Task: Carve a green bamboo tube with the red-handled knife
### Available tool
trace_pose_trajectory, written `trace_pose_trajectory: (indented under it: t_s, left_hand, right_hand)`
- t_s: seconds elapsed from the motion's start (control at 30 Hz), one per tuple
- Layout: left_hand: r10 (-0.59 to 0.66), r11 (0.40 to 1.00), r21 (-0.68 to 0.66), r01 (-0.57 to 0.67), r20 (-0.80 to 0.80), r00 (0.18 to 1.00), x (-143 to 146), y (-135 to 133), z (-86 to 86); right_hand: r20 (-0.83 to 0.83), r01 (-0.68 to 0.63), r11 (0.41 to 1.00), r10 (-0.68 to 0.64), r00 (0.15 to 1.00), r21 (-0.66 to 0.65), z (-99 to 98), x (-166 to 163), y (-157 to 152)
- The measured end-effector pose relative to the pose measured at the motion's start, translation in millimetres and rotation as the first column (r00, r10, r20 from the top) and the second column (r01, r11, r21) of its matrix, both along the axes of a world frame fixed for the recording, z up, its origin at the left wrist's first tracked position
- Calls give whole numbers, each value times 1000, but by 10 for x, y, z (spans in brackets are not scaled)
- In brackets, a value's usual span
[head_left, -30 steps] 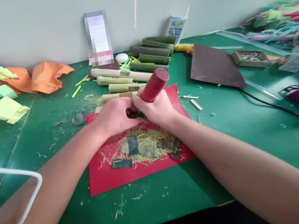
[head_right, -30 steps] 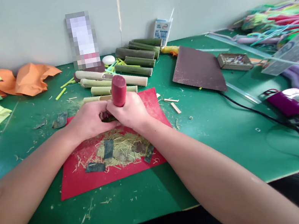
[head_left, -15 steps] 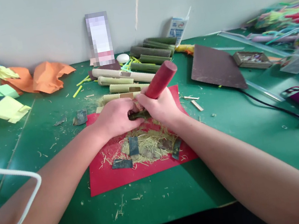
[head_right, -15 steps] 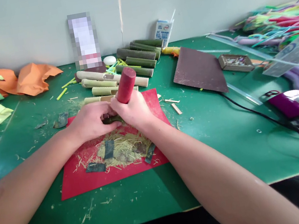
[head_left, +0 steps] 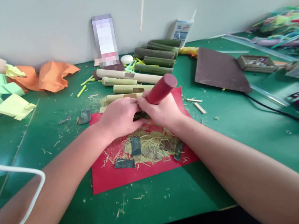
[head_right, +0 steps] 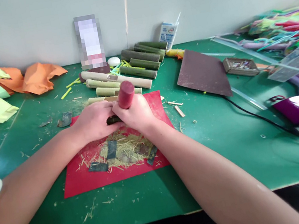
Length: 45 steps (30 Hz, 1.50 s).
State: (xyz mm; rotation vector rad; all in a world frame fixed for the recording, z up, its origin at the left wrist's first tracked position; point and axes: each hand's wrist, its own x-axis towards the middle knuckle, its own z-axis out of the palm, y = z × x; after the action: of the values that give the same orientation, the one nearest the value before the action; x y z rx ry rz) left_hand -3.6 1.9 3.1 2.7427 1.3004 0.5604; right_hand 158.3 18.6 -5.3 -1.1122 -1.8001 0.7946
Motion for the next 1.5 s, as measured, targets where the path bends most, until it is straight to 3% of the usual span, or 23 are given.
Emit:
trace_pose_trajectory:
  t_s: [0.2, 0.4, 0.6, 1.03, 1.23, 1.5]
  left_hand:
    - [1, 998, -64, 3, 52, 999, -23, 31, -20]
    - [15, 991, -131, -4, 82, 997, -45, 64, 16]
    - [6, 1000, -29, -6, 11, 1000, -48, 64, -34]
    - [-12, 999, 31, 13, -5, 1000, -49, 59, -63]
    - [-23, 994, 106, 36, -115, 993, -59, 45, -48]
    - [40, 999, 25, -40, -12, 999, -28, 9, -17]
  right_hand:
    - [-26, 39, 999, -38, 999, 26, -48, -38, 40]
    - [-75, -55, 996, 50, 996, -64, -27, -4, -28]
    - [-224, 36, 998, -45, 974, -43, -16, 10, 4]
    - [-168, -36, 999, 31, 985, -31, -5, 15, 20]
    - [-89, -82, 996, 84, 993, 30, 70, 40, 1]
    - [-166, -11, 1000, 15, 986, 27, 56, 74, -6]
